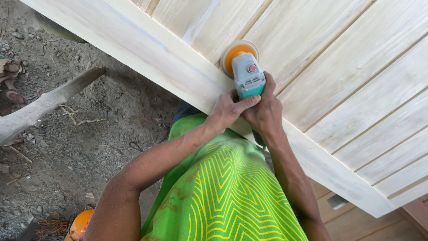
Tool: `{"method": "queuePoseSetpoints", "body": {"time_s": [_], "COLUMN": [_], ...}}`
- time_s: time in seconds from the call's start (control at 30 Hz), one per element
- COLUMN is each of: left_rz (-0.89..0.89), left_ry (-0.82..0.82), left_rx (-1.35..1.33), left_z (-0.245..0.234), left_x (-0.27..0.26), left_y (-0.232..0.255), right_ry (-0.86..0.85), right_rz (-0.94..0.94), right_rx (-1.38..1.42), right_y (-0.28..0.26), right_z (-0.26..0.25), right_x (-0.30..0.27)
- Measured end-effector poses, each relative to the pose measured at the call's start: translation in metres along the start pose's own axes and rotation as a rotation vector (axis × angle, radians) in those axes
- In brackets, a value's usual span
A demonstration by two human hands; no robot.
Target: The person uses a handheld electric sander to smooth the surface of a large, light-colored wooden panel. They move the tool systematically across the flat sections and along the edges of the panel, occasionally pausing to wipe away dust with their hand.
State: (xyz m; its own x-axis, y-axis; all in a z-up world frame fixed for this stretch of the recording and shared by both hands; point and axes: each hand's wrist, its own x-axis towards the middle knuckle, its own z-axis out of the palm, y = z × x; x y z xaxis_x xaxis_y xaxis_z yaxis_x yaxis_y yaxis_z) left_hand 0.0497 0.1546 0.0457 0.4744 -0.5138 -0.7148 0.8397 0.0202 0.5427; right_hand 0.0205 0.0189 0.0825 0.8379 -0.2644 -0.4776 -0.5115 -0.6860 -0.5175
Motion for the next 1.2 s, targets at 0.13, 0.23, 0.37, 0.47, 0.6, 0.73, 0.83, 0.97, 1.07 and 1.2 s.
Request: {"method": "queuePoseSetpoints", "body": {"time_s": [0.13, 0.23, 0.37, 0.47, 0.6, 0.73, 0.83, 0.97, 1.07, 1.2], "left_rz": [0.031, 0.020, -0.006, -0.070, -0.084, -0.073, -0.160, -0.124, -0.108, -0.084], "left_ry": [0.016, 0.006, -0.041, -0.097, -0.149, -0.176, -0.110, -0.044, -0.017, -0.033], "left_rx": [-0.021, -0.013, 0.055, 0.124, 0.172, 0.162, 0.221, 0.043, -0.077, -0.141], "left_z": [-0.013, -0.014, 0.002, 0.020, 0.046, 0.053, 0.043, 0.022, 0.014, 0.021], "left_x": [-0.002, -0.001, 0.002, 0.003, 0.003, 0.005, 0.008, 0.009, 0.013, 0.023], "left_y": [0.012, 0.011, -0.004, -0.017, -0.030, -0.033, -0.029, -0.018, -0.005, 0.011], "right_ry": [-0.002, 0.000, -0.021, 0.009, 0.085, 0.100, 0.085, 0.006, -0.009, -0.007], "right_rz": [-0.058, -0.063, 0.072, 0.057, 0.107, 0.145, 0.138, 0.101, 0.002, -0.004], "right_rx": [-0.002, -0.007, -0.005, 0.008, 0.008, 0.028, 0.026, 0.019, 0.024, 0.019], "right_y": [-0.015, -0.013, 0.003, 0.027, 0.053, 0.062, 0.055, 0.034, 0.018, 0.011], "right_z": [0.006, 0.003, -0.001, -0.008, -0.015, -0.016, -0.014, -0.011, -0.013, -0.029], "right_x": [0.013, 0.010, -0.004, -0.022, -0.047, -0.052, -0.043, -0.018, 0.001, 0.018]}}
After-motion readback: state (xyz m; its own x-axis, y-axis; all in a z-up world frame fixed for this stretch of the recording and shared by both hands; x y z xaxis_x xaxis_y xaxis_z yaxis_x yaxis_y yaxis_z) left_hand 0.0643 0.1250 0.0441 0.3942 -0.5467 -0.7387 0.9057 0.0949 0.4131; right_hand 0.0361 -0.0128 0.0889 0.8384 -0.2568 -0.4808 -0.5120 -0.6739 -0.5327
